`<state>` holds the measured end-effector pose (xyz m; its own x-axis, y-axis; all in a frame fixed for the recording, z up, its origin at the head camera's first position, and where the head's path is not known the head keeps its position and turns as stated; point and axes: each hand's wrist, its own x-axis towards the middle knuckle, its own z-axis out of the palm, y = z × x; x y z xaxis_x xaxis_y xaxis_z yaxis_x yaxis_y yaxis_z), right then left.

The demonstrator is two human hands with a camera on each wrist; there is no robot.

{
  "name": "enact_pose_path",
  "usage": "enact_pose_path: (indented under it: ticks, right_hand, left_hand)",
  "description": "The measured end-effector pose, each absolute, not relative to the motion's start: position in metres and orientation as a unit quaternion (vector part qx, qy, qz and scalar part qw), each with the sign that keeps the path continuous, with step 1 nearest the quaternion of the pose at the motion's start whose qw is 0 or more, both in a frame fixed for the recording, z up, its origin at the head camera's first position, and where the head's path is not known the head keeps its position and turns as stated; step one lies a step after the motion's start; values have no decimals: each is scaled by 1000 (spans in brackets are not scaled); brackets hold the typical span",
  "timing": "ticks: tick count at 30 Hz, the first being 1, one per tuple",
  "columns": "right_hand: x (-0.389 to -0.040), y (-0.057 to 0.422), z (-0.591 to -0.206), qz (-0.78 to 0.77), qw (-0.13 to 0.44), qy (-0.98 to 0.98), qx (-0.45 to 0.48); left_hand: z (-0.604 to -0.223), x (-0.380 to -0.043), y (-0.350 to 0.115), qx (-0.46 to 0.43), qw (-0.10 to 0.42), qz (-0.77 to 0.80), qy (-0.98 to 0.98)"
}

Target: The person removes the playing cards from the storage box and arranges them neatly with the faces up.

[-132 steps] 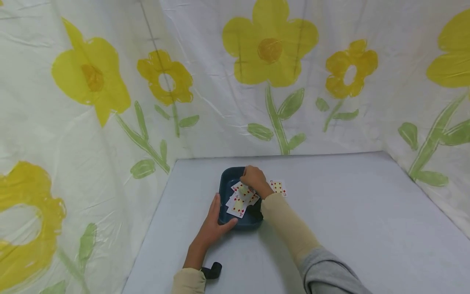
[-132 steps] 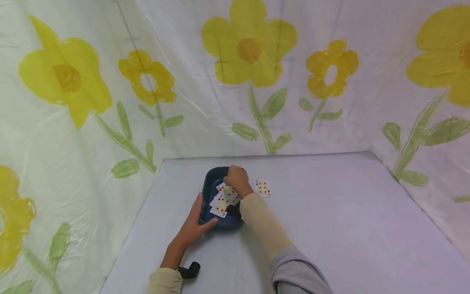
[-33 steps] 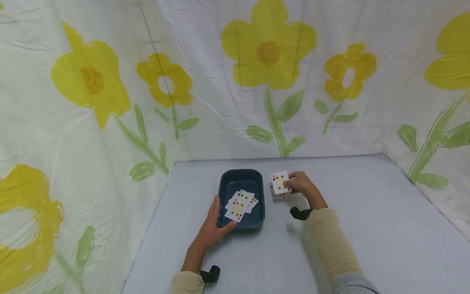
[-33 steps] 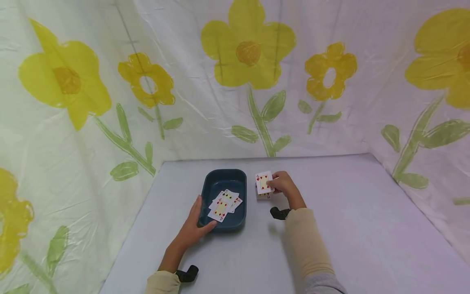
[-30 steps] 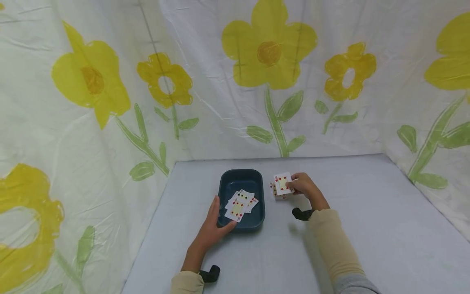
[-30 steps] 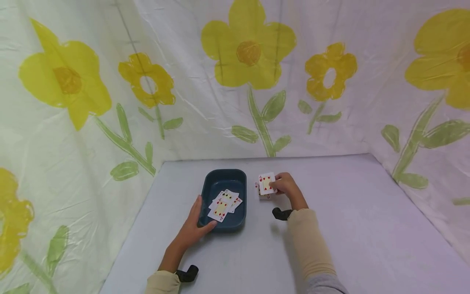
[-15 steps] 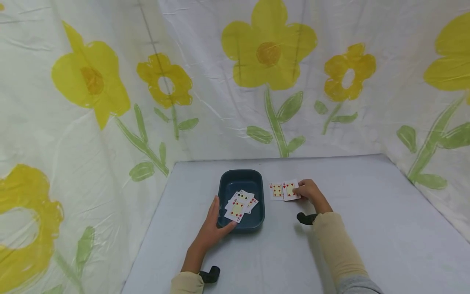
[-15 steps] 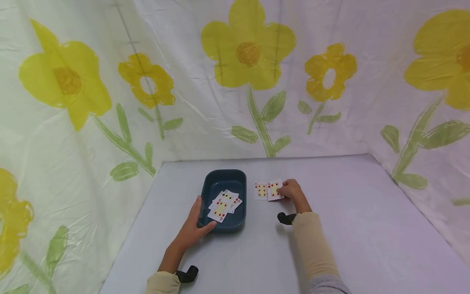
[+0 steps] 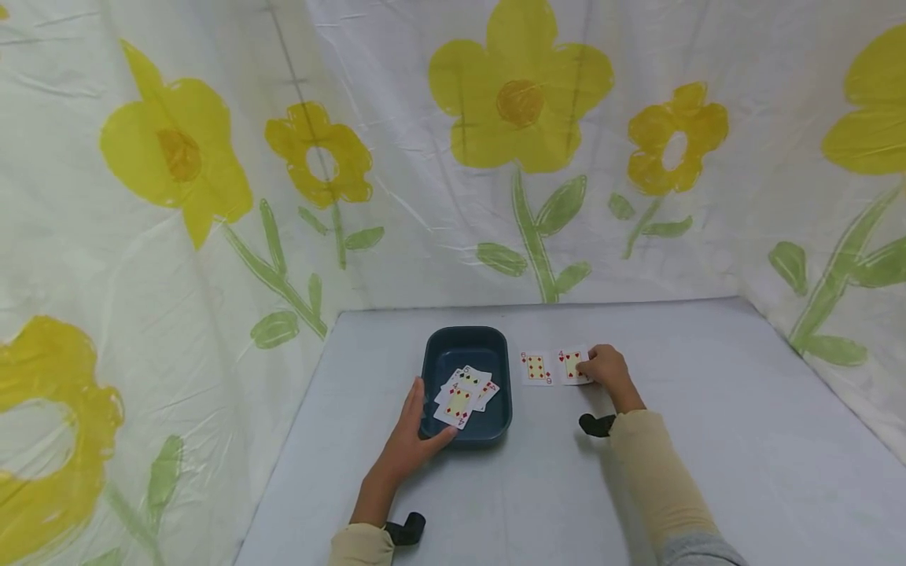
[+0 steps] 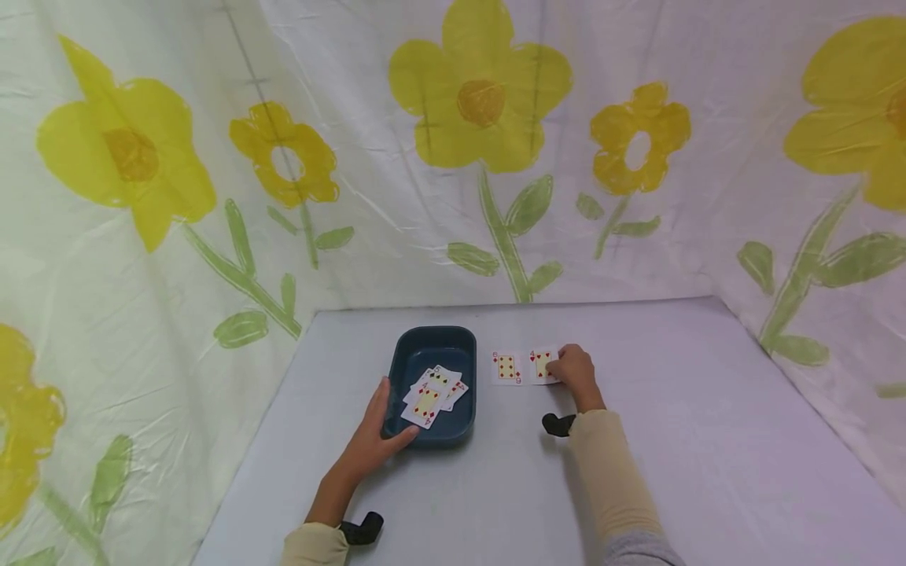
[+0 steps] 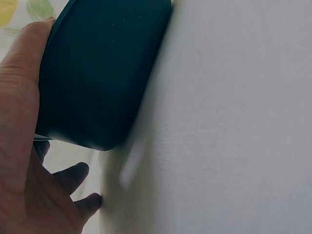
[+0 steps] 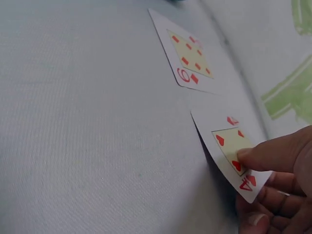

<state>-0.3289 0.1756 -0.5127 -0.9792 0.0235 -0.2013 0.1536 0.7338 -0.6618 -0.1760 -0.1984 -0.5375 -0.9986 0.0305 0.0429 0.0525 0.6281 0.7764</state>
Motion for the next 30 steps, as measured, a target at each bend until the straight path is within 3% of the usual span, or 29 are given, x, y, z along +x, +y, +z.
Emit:
enact_pose_path:
  ticks: [11, 30]
  right_hand:
    - [-332, 173, -519, -294, 42, 953, 57]
    - [-329, 171, -511, -305, 68, 948, 57]
  left_hand:
    - [-537, -176, -198, -25, 11, -436, -900]
    - [-537, -177, -199, -33, 15, -443, -896]
